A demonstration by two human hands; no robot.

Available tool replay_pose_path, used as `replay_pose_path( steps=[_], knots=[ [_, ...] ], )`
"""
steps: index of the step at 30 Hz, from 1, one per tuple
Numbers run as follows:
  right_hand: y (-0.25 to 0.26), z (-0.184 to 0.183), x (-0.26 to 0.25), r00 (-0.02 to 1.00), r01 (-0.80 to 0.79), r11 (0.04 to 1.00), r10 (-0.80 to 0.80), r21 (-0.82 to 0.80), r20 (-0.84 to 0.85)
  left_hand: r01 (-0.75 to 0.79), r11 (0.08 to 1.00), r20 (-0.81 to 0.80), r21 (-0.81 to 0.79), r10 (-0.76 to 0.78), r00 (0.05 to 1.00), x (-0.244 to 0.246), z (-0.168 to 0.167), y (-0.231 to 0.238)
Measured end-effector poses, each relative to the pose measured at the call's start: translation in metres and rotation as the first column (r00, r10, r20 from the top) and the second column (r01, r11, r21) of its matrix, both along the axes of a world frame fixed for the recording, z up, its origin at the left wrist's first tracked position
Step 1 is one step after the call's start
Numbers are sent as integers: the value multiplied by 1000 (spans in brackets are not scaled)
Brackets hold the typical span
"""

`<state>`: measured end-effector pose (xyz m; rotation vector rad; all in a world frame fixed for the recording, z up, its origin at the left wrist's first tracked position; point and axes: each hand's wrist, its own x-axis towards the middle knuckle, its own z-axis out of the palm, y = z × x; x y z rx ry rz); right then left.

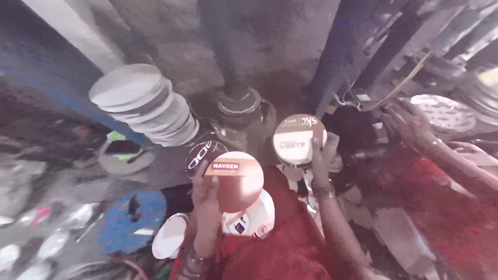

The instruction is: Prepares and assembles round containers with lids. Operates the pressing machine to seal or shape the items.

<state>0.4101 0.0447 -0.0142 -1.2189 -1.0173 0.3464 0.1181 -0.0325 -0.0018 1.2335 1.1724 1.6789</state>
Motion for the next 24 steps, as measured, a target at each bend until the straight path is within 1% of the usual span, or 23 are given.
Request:
replay_pose_path(
  steps=[1, 3, 5, 6, 7, 8, 9, 10, 11, 12, 13, 14, 15, 16, 17, 18, 19, 20, 21, 22, 23, 24],
  knots=[
    [-12, 6, -8, 991, -131, 991, 131, 21, -14, 9, 1000, -74, 3, -8, 997, 0, -4, -1],
    [-38, 16, -30, 933, -319, 947, 321, -42, 165, 41, 998, -221, -57, -52, 974, 9, -3, -3],
    [-54, 25, -48, 803, -451, 878, 477, -160, 356, -6, 983, -330, -181, -55, 943, 30, 10, -9],
    [-54, 24, -51, 757, -463, 865, 499, -191, 423, -41, 974, -353, -221, -41, 935, 37, 15, -12],
    [-48, 22, -48, 751, -400, 894, 445, -199, 488, -86, 969, -355, -234, -3, 935, 41, 17, -14],
    [-41, 20, -41, 761, -273, 937, 349, -217, 547, -130, 967, -326, -218, 54, 944, 41, 17, -14],
    [-31, 19, -30, 768, -90, 957, 244, -277, 592, -147, 969, -258, -199, 93, 962, 37, 16, -13],
    [-20, 22, -16, 767, 73, 897, 229, -437, 599, -153, 973, -175, -172, 123, 977, 29, 13, -11],
    [-5, 24, 0, 771, 184, 789, 254, -586, 584, -148, 979, -102, -141, 134, 986, 20, 11, -8],
    [9, 20, 15, 771, 251, 693, 279, -676, 573, -127, 985, -63, -119, 120, 991, 12, 11, -6],
    [18, 14, 28, 769, 293, 655, 271, -697, 579, -109, 989, -52, -100, 105, 993, 4, 11, -5],
    [23, 8, 35, 769, 322, 677, 221, -662, 600, -112, 990, -59, -81, 107, 992, -1, 10, -4],
    [24, 6, 37, 781, 322, 736, 148, -595, 607, -133, 989, -72, -61, 128, 989, -4, 8, -4],
    [21, 8, 35, 815, 288, 808, 75, -514, 574, -153, 988, -64, -32, 151, 986, -6, 5, -3],
    [17, 10, 31, 874, 226, 873, 15, -432, 487, -158, 987, -46, 1, 158, 986, -7, 3, -2],
    [11, 11, 27, 936, 142, 930, -14, -339, 352, -134, 991, -30, 26, 135, 990, -7, 1, -1],
    [7, 12, 23, 979, 54, 965, 0, -255, 205, -90, 996, -8, 27, 91, 996, -7, -2, 0],
    [3, 13, 20, 994, -8, 979, 29, -202, 103, -49, 999, 15, 7, 48, 999, -6, -4, 0],
    [1, 12, 19, 997, -23, 982, 37, -189, 72, -30, 999, 36, -22, 30, 999, -4, -5, 0],
    [1, 11, 20, 993, 5, 974, 20, -225, 112, -17, 999, 44, -45, 19, 999, -2, -6, 0],
    [1, 10, 22, 979, 77, 952, -15, -298, 205, 2, 998, 48, -56, 1, 999, -1, -6, -1],
    [4, 6, 25, 944, 177, 909, -49, -376, 327, 16, 998, 60, -63, -12, 998, 0, -6, -1]
  ],
)
